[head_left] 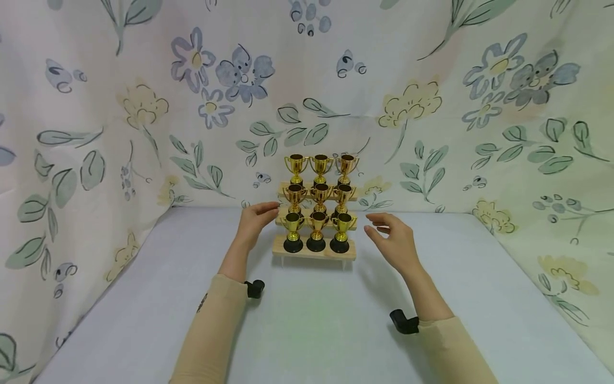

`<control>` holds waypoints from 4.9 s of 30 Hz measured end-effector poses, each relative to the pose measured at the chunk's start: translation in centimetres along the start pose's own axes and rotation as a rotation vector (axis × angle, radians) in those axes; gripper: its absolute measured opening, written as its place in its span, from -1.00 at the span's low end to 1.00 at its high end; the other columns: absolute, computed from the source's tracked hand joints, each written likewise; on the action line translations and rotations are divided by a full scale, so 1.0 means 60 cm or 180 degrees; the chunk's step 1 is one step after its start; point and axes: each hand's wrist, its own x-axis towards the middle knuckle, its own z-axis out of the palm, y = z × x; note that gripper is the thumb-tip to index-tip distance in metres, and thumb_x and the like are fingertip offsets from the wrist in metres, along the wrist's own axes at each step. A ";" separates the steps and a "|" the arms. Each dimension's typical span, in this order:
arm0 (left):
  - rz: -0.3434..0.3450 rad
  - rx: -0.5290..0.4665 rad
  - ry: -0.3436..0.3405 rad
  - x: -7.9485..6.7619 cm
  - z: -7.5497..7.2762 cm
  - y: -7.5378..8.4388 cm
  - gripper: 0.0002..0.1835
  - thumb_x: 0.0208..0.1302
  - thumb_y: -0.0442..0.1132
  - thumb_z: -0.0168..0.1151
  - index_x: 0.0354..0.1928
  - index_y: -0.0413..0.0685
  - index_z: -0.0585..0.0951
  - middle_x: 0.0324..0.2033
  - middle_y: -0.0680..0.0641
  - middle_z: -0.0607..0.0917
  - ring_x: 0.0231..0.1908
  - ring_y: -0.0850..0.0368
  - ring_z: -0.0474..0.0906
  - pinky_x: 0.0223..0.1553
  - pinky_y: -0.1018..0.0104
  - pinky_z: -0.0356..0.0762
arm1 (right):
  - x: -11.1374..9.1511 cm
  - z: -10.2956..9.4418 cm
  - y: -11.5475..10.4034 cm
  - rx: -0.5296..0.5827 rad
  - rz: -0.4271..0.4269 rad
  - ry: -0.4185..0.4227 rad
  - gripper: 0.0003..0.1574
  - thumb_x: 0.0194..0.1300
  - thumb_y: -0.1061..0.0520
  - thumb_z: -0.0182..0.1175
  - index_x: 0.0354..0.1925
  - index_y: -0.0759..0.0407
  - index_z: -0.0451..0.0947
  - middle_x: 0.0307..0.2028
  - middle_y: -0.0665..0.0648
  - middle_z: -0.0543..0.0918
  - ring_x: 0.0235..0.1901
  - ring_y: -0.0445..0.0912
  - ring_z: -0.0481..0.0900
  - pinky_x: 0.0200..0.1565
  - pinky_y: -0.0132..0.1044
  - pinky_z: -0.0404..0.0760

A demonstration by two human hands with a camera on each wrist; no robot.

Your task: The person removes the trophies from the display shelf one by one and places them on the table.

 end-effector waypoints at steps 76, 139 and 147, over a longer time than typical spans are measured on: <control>-0.0067 -0.0339 -0.0035 0.017 0.002 -0.035 -0.56 0.42 -0.32 0.16 0.30 -0.25 0.48 0.33 -0.21 0.49 0.05 0.38 0.53 0.16 0.59 0.55 | 0.026 0.054 -0.013 0.1441 0.0825 0.0040 -0.71 0.39 0.15 0.20 -0.05 0.35 0.61 -0.09 0.34 0.70 -0.31 -0.39 0.69 -0.13 -0.43 0.76; -0.0177 -0.0355 -0.0064 0.015 0.002 -0.034 -0.53 0.43 -0.30 0.15 0.34 -0.24 0.45 0.37 -0.20 0.43 0.36 0.02 0.36 0.48 0.19 0.33 | 0.085 0.006 0.140 0.1535 0.1369 0.0581 -0.68 0.37 0.27 0.19 -0.01 0.51 0.54 -0.45 -0.30 0.63 -0.39 -0.44 0.67 -0.20 -0.54 0.73; -0.0207 -0.0293 -0.0026 0.016 0.002 -0.036 -0.55 0.42 -0.30 0.17 0.31 -0.22 0.48 0.34 -0.17 0.47 0.08 0.38 0.51 0.32 0.46 0.49 | 0.085 0.009 0.145 0.1522 0.1472 0.0518 -0.64 0.36 0.23 0.20 0.01 0.50 0.54 -0.39 -0.16 0.68 -0.39 -0.42 0.66 -0.19 -0.54 0.73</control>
